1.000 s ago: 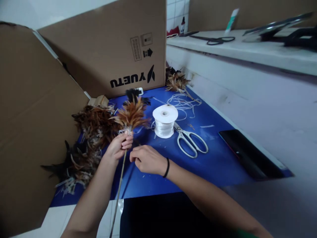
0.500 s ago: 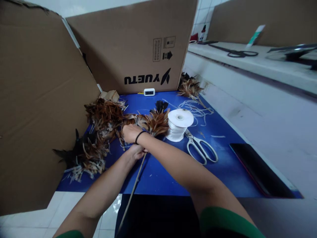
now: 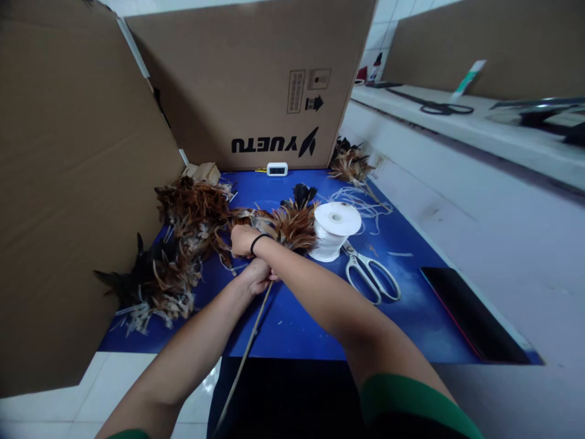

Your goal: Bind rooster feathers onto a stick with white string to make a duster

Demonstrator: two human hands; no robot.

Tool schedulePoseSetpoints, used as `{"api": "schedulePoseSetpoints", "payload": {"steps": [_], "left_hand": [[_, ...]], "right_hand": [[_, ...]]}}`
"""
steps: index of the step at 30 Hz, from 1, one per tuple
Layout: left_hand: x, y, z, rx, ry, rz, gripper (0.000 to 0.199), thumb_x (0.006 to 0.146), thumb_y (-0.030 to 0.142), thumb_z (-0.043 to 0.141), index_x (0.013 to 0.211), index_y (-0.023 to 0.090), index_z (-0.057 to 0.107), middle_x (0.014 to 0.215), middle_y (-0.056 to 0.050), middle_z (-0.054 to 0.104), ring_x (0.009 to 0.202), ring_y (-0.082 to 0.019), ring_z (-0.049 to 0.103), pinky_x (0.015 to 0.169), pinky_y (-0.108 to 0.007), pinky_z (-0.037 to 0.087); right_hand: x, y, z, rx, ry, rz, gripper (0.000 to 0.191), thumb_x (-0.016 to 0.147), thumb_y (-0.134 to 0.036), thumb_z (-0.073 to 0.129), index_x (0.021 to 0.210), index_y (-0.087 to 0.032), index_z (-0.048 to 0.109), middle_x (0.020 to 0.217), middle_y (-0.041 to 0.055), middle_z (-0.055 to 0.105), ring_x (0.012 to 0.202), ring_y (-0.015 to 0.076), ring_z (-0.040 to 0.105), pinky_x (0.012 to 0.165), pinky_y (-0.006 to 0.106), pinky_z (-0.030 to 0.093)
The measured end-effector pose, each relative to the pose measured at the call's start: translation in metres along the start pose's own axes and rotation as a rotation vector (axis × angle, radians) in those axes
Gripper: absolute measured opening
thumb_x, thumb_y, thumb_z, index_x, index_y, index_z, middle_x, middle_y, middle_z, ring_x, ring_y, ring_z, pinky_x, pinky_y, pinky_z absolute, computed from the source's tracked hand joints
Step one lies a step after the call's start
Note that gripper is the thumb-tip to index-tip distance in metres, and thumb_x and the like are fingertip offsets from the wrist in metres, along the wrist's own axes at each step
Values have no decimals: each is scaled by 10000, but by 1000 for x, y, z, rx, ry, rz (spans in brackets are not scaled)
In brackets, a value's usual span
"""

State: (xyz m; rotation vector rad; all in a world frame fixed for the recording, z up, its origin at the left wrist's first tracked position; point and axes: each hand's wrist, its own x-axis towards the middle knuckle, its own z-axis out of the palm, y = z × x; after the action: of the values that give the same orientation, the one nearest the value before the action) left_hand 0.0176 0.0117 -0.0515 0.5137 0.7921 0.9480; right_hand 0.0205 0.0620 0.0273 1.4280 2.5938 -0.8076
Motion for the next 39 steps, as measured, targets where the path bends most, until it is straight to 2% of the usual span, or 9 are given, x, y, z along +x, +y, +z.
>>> {"api": "schedulePoseSetpoints", "payload": {"steps": [3, 7, 10, 15, 20, 23, 26, 31, 39], "left_hand": [[-4, 6, 4, 36, -41, 3, 187, 775, 114, 515, 621, 150, 416, 490, 58, 367, 364, -5, 228, 377, -154, 94], [-9, 9, 5, 97, -116, 25, 225, 757, 255, 619, 668, 122, 461, 578, 23, 456, 378, 6, 256, 364, -140, 110], [-9, 9, 4, 115, -124, 40, 285, 731, 323, 662, 681, 114, 475, 588, 23, 458, 384, 8, 261, 362, -134, 120], [-8, 7, 5, 151, -98, 25, 282, 741, 334, 657, 692, 106, 498, 586, 21, 463, 382, 5, 264, 354, -135, 132], [-8, 8, 6, 156, -89, 29, 283, 752, 326, 642, 661, 105, 491, 585, 19, 464, 380, 6, 268, 350, -132, 129], [-9, 9, 6, 165, -96, 40, 278, 754, 325, 636, 658, 103, 498, 581, 20, 465, 376, 8, 263, 347, -132, 128], [-10, 10, 6, 160, -101, 36, 267, 738, 321, 649, 671, 103, 508, 573, 25, 463, 372, 9, 258, 346, -132, 121], [-10, 12, 6, 135, -115, 25, 285, 700, 333, 689, 697, 100, 525, 558, 37, 451, 370, 13, 242, 346, -127, 107], [-12, 13, 4, 96, -107, -1, 292, 693, 319, 706, 726, 103, 513, 581, 44, 440, 384, 16, 255, 338, -107, 140]], "right_hand": [[-14, 10, -15, 324, 59, -15, 40, 643, -103, 658, 669, -132, 663, 574, 33, 654, 476, 116, 581, 437, 200, 463], [-41, 26, -39, 791, 84, -177, 290, 661, -64, 662, 937, -148, 636, 626, -9, 653, 513, 93, 595, 407, 151, 440], [-59, 36, -51, 950, 86, -236, 368, 675, -54, 649, 1025, -161, 611, 675, -8, 667, 558, 102, 627, 388, 137, 424], [-70, 45, -54, 949, 128, -71, 112, 693, -31, 625, 763, -118, 613, 519, -10, 624, 461, 86, 585, 347, 125, 388], [-72, 50, -49, 1099, 140, -31, 48, 745, -76, 610, 733, -120, 597, 557, 4, 644, 418, 55, 528, 350, 129, 392], [-78, 57, -45, 1202, 194, -63, 51, 752, -107, 608, 703, -114, 596, 598, 23, 656, 443, 53, 533, 400, 144, 429], [-91, 69, -40, 1230, 338, -98, 63, 707, -152, 657, 692, -115, 608, 646, 26, 668, 446, 47, 526, 423, 153, 435], [-132, 87, -34, 1070, 579, -157, 198, 694, -322, 694, 721, -137, 628, 660, 26, 669, 444, 66, 528, 415, 185, 434], [-171, 113, -6, 937, 667, -68, 190, 700, -338, 697, 695, -153, 653, 667, 25, 642, 468, 80, 519, 461, 223, 446]]}}
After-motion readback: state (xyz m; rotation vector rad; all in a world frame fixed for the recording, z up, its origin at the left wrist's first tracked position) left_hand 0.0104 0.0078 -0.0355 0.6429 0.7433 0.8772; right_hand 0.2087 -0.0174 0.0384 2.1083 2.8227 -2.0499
